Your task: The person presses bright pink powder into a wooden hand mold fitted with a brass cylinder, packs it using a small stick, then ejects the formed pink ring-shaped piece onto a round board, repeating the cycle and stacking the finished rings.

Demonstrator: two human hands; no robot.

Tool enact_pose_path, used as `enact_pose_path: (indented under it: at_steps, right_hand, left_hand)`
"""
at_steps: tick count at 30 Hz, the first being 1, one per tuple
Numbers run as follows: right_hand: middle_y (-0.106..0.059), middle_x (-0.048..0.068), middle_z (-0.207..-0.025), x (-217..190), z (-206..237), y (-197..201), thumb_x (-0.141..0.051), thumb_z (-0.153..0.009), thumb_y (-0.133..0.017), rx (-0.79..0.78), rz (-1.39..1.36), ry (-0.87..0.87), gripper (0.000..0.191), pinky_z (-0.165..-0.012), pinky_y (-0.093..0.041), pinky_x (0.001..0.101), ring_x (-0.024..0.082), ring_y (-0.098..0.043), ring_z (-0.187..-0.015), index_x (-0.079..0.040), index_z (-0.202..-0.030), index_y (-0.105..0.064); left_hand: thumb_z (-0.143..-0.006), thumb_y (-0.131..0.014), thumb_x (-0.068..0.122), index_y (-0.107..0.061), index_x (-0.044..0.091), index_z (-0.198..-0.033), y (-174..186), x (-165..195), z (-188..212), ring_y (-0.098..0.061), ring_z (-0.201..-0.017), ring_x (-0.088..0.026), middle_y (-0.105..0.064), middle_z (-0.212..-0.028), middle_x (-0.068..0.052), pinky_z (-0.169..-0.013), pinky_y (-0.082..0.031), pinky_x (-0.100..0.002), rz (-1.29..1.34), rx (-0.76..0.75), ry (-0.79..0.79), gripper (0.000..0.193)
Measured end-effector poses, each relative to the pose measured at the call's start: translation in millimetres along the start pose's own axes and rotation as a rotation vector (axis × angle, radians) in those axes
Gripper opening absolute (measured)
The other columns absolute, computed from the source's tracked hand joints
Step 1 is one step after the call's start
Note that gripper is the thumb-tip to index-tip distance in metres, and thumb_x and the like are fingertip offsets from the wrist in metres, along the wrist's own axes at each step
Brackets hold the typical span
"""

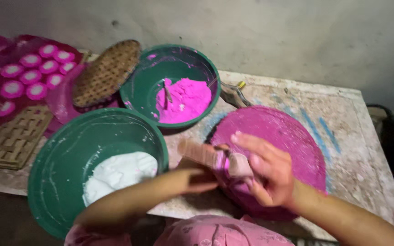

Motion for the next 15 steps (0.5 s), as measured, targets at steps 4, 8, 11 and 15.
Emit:
enact_pose_path:
  at_steps: [4, 8, 11, 15]
  right_hand:
    - [-0.021, 0.025, -0.175, 17.3, 58.9, 48.6, -0.052, -0.11, -0.061, -0.057, -0.375, -0.37, 0.093, -0.13, -0.023, 0.0519, 0.038, -0.026, -0.162, -0.01, -0.171, -0.004]
    - [-0.05, 0.023, -0.156, 68.9, 133.5, 97.1, -0.07, -0.086, -0.063, -0.57, -0.912, -1.021, 0.104, -0.118, -0.034, 0.0499, 0.032, -0.047, -0.144, 0.005, -0.154, -0.043]
    - [-0.053, 0.021, -0.149, 72.8, 183.8, 103.3, -0.072, -0.082, -0.063, -0.501, -1.114, -1.174, 0.106, -0.114, -0.043, 0.0492, 0.032, -0.054, -0.136, 0.004, -0.152, -0.041]
    - [-0.064, 0.021, -0.133, 62.5, 200.1, 91.4, -0.076, -0.09, -0.051, -0.644, -1.293, -1.271, 0.101, -0.11, -0.046, 0.0454, 0.031, -0.061, -0.126, 0.005, -0.149, -0.047]
  left_hand:
    - [-0.094, -0.07, 0.022, -0.057, 0.013, -0.142, -8.7, -4.9, -39.2, -0.054, -0.134, -0.029, -0.06, -0.145, -0.011, -0.114, -0.04, -0.043, -0.305, -0.172, -0.24, 0.051]
    - [-0.085, -0.074, 0.041, -0.058, 0.02, -0.143, -4.2, 19.7, -60.3, -0.06, -0.135, -0.02, -0.065, -0.146, -0.006, -0.12, -0.048, -0.034, -0.365, -0.127, 0.013, 0.063]
    - [-0.082, -0.084, 0.046, -0.024, 0.012, -0.16, 0.7, 35.2, -60.5, -0.035, -0.152, -0.033, -0.044, -0.156, -0.02, -0.123, -0.032, -0.046, 0.411, -0.314, -0.338, 0.104]
    - [-0.081, -0.077, 0.066, -0.029, 0.016, -0.166, -15.6, 16.8, -65.1, -0.029, -0.158, -0.031, -0.037, -0.17, -0.015, -0.131, -0.023, -0.047, 1.341, -0.018, -0.557, 0.109]
Point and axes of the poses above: each hand's wrist, its own z-axis away from the middle knuckle, its own y-axis out of the back of the hand, x = y × z, the point moved 1 cm from there along -z, towards the middle knuckle
